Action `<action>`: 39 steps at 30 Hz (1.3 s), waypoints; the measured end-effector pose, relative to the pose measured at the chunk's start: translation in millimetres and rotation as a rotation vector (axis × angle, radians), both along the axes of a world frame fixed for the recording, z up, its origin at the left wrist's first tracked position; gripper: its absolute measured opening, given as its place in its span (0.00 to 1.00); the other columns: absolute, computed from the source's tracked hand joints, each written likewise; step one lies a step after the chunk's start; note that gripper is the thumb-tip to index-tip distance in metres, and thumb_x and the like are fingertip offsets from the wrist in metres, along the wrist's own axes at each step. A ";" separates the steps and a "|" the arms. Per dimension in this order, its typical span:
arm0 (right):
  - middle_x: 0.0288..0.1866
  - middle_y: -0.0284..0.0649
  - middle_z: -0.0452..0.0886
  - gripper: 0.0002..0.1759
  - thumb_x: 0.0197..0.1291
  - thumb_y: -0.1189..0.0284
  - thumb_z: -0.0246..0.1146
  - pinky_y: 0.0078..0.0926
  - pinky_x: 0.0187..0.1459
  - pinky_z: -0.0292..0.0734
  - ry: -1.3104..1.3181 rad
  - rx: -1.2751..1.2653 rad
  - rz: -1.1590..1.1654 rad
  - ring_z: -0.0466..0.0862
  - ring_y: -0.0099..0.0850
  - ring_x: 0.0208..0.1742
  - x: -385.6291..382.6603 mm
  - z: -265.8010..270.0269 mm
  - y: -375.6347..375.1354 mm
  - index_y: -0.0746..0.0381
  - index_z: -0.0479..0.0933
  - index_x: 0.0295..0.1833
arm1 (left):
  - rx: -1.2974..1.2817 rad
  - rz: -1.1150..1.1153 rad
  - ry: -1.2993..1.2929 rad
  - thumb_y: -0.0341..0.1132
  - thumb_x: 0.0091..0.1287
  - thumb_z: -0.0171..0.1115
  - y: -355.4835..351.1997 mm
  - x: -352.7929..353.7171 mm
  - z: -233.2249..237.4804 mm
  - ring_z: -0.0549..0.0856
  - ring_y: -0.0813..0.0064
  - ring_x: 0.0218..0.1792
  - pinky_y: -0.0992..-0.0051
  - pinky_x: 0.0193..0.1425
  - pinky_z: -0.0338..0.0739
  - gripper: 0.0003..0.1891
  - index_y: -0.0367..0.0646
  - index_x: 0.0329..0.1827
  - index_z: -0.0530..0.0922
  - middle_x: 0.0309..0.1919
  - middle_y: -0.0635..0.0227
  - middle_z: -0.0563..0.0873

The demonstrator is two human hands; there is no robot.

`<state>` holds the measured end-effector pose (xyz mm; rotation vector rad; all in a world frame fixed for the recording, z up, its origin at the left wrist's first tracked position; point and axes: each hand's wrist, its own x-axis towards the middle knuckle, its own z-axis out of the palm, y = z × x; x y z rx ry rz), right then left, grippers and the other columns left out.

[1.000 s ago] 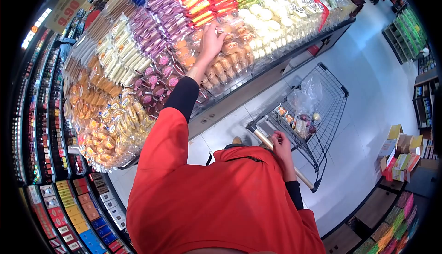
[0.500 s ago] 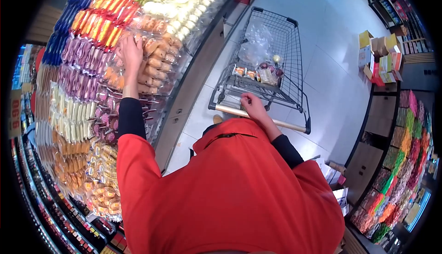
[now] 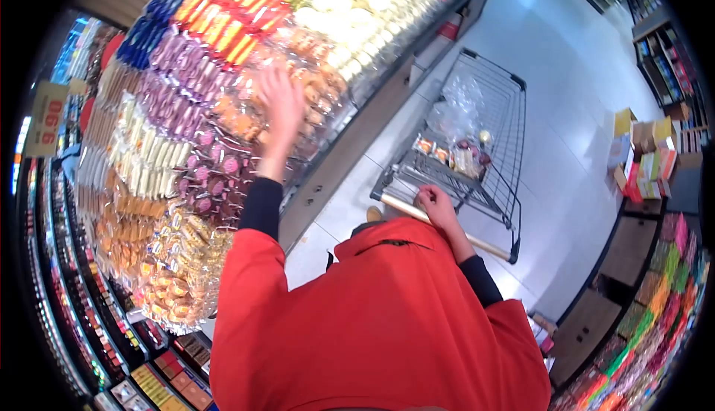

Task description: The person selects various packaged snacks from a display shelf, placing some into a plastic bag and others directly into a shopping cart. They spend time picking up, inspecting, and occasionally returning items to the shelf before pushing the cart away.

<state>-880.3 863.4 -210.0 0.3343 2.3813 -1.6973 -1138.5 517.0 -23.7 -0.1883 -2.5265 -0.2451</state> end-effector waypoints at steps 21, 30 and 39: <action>0.45 0.45 0.87 0.24 0.63 0.63 0.67 0.31 0.47 0.81 -0.277 0.229 -0.272 0.88 0.38 0.44 -79.6 -138.0 219.0 0.67 0.79 0.59 | 0.067 -0.488 -0.499 0.35 0.63 0.59 154.1 211.5 -138.6 0.85 0.70 0.47 0.57 0.66 0.70 0.06 0.47 0.32 0.82 0.36 0.70 0.86; 0.61 0.64 0.79 0.38 0.55 0.60 0.72 0.43 0.66 0.75 -0.518 0.423 -0.143 0.79 0.56 0.64 -99.2 -272.5 226.2 0.73 0.70 0.66 | 0.008 -0.485 -0.487 0.34 0.58 0.54 155.7 210.4 -153.3 0.87 0.70 0.42 0.61 0.57 0.73 0.08 0.48 0.32 0.83 0.34 0.72 0.87; 0.68 0.63 0.73 0.49 0.50 0.55 0.74 0.45 0.68 0.72 -0.724 0.496 -0.262 0.77 0.54 0.67 -130.6 -332.6 219.5 0.71 0.64 0.71 | -0.078 -0.458 -0.567 0.36 0.62 0.52 150.8 216.0 -156.9 0.86 0.74 0.47 0.64 0.67 0.67 0.12 0.50 0.32 0.86 0.36 0.76 0.89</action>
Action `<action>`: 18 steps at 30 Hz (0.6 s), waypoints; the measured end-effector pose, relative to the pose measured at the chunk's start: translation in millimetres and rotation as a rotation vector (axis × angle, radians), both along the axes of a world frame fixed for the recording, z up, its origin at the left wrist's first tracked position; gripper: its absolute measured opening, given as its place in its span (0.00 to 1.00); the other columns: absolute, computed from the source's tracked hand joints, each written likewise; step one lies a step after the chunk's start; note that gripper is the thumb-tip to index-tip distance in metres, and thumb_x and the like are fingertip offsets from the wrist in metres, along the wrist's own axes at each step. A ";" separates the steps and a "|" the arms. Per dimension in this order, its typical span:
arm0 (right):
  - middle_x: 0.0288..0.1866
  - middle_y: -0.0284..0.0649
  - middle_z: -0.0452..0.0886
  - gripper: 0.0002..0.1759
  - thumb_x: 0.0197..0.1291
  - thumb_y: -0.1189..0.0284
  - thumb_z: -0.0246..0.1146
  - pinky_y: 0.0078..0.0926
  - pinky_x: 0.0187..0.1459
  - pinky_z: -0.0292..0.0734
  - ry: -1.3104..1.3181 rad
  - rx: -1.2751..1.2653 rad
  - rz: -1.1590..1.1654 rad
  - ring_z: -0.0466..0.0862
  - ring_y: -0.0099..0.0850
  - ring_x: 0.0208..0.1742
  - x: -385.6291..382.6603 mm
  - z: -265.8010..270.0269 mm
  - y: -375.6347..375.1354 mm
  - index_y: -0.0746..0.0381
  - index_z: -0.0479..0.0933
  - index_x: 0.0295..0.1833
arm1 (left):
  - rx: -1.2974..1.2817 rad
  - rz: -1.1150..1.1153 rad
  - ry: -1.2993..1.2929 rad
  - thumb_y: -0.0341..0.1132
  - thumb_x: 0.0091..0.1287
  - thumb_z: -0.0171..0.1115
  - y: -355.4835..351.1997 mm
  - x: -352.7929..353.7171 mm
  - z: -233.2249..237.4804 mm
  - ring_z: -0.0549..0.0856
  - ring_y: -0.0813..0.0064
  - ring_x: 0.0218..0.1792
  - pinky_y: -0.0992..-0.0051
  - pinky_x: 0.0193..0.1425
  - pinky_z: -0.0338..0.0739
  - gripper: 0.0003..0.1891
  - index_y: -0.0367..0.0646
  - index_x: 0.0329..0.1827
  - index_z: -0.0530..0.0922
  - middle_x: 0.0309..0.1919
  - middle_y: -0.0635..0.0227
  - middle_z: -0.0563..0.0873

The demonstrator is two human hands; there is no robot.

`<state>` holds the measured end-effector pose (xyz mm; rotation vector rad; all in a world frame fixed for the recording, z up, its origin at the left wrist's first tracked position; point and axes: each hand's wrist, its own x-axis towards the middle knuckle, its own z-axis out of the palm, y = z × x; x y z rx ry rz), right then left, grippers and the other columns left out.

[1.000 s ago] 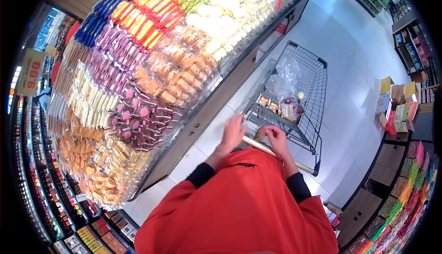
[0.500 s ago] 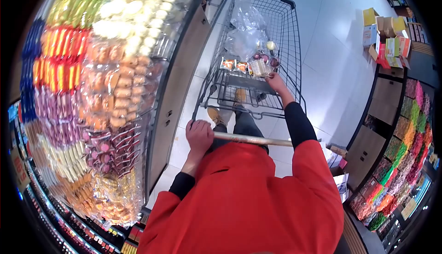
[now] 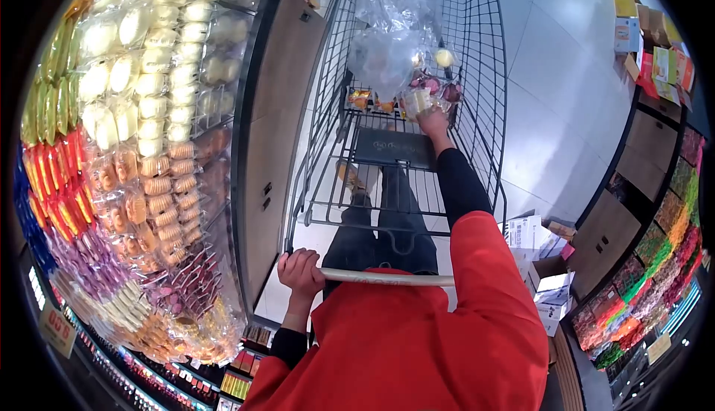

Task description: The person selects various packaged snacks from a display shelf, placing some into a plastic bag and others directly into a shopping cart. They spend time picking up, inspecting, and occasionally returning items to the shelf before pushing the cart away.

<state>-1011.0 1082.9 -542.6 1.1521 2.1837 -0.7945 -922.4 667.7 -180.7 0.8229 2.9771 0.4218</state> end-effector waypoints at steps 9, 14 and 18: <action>0.48 0.50 0.88 0.27 0.45 0.60 0.77 0.36 0.54 0.81 0.260 -0.056 -0.062 0.88 0.44 0.50 14.7 6.2 10.0 0.63 0.85 0.50 | 0.012 -0.004 0.014 0.36 0.62 0.52 0.9 -2.6 -1.0 0.87 0.74 0.45 0.64 0.66 0.67 0.11 0.49 0.31 0.85 0.35 0.75 0.89; 0.42 0.45 0.87 0.21 0.49 0.66 0.76 0.35 0.50 0.81 0.464 -0.049 -0.108 0.87 0.40 0.44 16.9 77.0 -0.2 0.63 0.79 0.47 | 0.109 0.000 0.008 0.36 0.62 0.53 2.4 -4.2 0.3 0.87 0.71 0.42 0.62 0.59 0.72 0.09 0.49 0.31 0.83 0.33 0.73 0.87; 0.41 0.43 0.85 0.20 0.53 0.66 0.75 0.31 0.47 0.79 0.580 -0.191 -0.004 0.85 0.33 0.43 12.1 167.1 -13.0 0.63 0.78 0.47 | 0.129 -0.016 0.010 0.32 0.59 0.58 2.4 -6.2 7.7 0.86 0.70 0.43 0.62 0.60 0.73 0.05 0.48 0.32 0.83 0.34 0.73 0.87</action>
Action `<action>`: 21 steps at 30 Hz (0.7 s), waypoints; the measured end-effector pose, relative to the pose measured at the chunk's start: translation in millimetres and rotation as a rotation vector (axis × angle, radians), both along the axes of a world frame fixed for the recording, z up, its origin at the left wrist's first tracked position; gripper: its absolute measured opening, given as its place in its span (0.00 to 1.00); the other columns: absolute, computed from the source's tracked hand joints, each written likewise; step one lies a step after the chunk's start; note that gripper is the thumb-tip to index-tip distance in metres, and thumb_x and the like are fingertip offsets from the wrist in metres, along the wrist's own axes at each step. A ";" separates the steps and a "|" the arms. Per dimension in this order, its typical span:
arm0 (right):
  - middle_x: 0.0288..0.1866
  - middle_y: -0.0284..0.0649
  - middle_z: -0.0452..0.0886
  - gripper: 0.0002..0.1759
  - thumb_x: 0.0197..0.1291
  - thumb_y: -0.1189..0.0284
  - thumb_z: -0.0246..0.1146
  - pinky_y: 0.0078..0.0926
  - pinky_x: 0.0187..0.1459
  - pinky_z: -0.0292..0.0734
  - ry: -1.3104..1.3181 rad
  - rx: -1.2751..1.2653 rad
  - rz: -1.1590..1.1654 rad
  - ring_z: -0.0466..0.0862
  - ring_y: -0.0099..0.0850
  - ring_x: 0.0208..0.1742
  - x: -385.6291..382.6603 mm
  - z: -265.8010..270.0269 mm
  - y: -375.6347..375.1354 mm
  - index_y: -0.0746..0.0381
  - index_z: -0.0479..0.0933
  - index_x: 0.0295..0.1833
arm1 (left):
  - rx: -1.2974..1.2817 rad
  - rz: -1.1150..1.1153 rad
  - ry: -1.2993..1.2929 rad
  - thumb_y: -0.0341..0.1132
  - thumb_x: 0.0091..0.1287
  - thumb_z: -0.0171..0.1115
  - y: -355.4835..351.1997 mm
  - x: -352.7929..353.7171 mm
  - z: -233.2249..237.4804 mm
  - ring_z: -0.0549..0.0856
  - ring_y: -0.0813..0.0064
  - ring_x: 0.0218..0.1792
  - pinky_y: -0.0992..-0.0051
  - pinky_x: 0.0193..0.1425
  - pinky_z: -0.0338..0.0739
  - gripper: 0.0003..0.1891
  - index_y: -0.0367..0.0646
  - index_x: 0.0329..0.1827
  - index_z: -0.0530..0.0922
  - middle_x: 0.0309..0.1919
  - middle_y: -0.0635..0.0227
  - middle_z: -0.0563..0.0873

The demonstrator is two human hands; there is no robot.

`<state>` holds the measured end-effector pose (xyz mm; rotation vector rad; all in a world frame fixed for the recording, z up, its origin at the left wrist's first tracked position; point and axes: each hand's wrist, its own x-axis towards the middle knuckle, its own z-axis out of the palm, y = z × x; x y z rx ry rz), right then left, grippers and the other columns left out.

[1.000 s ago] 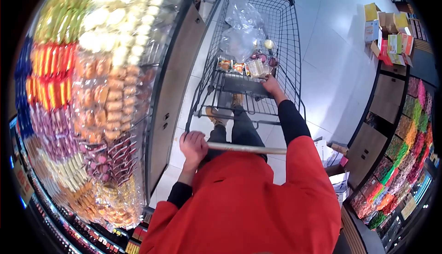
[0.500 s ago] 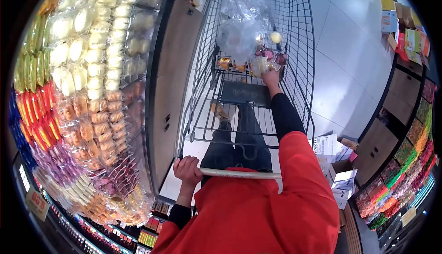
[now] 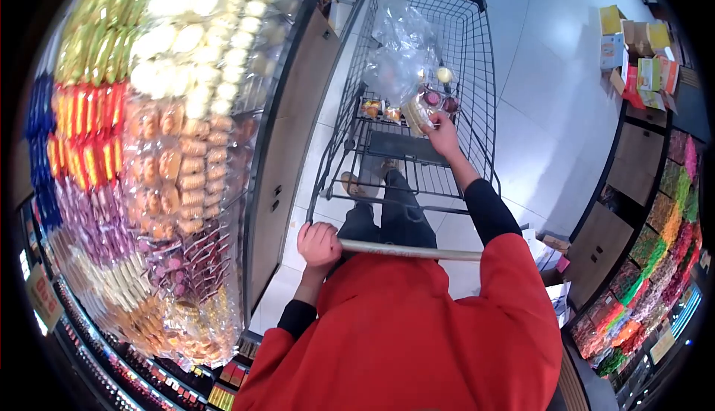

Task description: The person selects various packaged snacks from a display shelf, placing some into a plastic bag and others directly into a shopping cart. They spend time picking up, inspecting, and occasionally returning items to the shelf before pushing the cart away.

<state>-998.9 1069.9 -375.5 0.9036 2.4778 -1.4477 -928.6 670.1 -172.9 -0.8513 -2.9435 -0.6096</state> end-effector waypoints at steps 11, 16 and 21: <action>0.55 0.45 0.84 0.18 0.50 0.85 0.67 0.41 0.60 0.77 0.753 0.243 0.459 0.82 0.47 0.57 25.7 314.6 -118.5 0.64 0.79 0.49 | 0.452 0.114 -0.516 0.46 0.79 0.50 -11.9 -3.4 32.4 0.86 0.68 0.47 0.59 0.70 0.65 0.19 0.40 0.48 0.84 0.38 0.66 0.89; 0.56 0.43 0.84 0.22 0.43 0.87 0.69 0.42 0.59 0.78 1.000 0.376 0.543 0.83 0.47 0.57 48.9 341.5 -175.0 0.62 0.80 0.48 | 1.290 0.160 -1.047 0.49 0.81 0.46 -23.1 -26.8 87.6 0.83 0.71 0.56 0.67 0.66 0.73 0.26 0.34 0.67 0.71 0.57 0.60 0.83; 0.54 0.40 0.85 0.20 0.45 0.86 0.68 0.39 0.57 0.79 1.098 0.463 0.622 0.83 0.43 0.56 66.1 353.2 -220.0 0.61 0.81 0.47 | 1.359 0.186 -1.002 0.30 0.77 0.57 -32.3 -29.2 158.8 0.80 0.75 0.61 0.73 0.68 0.73 0.21 0.32 0.69 0.67 0.60 0.61 0.81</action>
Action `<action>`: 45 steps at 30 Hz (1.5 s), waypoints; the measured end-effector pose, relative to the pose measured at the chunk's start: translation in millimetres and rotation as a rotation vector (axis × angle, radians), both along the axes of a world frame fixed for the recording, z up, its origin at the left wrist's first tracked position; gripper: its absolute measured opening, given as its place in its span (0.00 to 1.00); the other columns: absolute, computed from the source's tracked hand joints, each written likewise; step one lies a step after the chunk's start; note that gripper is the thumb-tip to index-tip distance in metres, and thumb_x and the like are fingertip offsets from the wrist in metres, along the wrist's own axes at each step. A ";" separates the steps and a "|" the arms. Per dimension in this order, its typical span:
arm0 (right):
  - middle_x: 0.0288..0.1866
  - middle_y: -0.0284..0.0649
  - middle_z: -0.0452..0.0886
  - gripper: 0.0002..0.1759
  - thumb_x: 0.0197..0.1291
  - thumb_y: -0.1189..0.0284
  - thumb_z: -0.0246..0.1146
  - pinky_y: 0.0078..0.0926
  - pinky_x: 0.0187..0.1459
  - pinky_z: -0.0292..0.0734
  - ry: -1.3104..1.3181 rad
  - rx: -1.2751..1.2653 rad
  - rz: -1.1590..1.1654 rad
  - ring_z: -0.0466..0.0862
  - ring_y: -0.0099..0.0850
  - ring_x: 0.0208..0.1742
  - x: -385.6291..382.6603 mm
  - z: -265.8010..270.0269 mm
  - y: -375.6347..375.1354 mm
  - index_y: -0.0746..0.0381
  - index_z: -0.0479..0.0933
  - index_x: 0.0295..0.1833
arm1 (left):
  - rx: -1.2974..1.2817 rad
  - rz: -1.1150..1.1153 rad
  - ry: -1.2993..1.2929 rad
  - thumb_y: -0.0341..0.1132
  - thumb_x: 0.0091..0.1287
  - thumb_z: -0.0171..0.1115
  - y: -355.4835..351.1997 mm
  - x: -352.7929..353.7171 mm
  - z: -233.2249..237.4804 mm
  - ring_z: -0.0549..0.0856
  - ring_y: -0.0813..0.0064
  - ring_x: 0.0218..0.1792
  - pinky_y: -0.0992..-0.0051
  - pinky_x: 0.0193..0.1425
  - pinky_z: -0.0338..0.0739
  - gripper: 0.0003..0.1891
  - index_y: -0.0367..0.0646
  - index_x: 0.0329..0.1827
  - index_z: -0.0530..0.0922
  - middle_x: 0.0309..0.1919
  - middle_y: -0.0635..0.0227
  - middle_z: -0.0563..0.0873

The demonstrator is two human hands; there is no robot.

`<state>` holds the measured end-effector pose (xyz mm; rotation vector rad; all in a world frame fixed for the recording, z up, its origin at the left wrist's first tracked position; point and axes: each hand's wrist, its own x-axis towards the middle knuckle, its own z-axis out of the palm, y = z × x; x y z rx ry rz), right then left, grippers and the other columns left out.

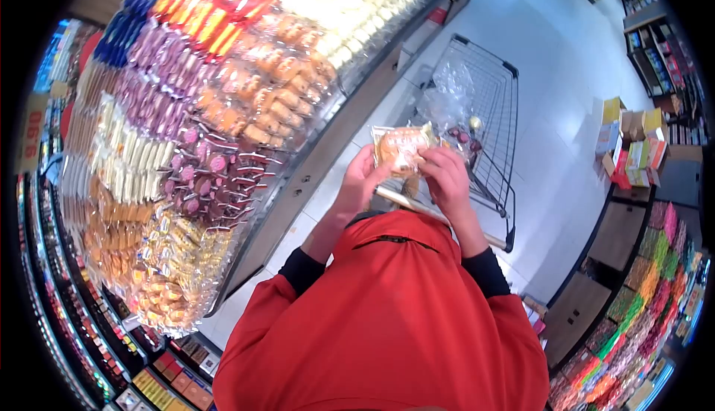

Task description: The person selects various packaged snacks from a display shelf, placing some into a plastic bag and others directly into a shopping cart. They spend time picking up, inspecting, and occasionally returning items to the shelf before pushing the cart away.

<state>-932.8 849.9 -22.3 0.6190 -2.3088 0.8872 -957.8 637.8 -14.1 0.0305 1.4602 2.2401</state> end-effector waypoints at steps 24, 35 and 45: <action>0.57 0.42 0.83 0.18 0.70 0.76 0.64 0.27 0.60 0.77 -0.898 -0.759 0.110 0.83 0.29 0.57 17.3 -25.6 -84.6 0.66 0.71 0.62 | -0.148 0.270 0.224 0.29 0.63 0.75 -84.0 58.5 -31.5 0.78 0.76 0.66 0.69 0.71 0.71 0.29 0.40 0.67 0.75 0.63 0.67 0.80; 0.62 0.43 0.77 0.25 0.66 0.80 0.67 0.28 0.65 0.71 -0.826 -0.400 0.426 0.78 0.31 0.63 12.8 -8.2 -148.8 0.68 0.70 0.66 | -0.378 0.641 0.334 0.29 0.64 0.72 -130.4 99.0 -28.9 0.83 0.69 0.59 0.69 0.67 0.74 0.22 0.37 0.60 0.77 0.54 0.62 0.85; 0.62 0.47 0.80 0.21 0.69 0.78 0.65 0.29 0.65 0.73 -1.095 -0.446 0.627 0.81 0.31 0.62 20.9 -39.9 -200.2 0.70 0.70 0.64 | -0.412 0.861 0.242 0.29 0.65 0.71 -166.4 148.2 -29.6 0.83 0.68 0.59 0.69 0.67 0.74 0.21 0.37 0.59 0.77 0.53 0.61 0.85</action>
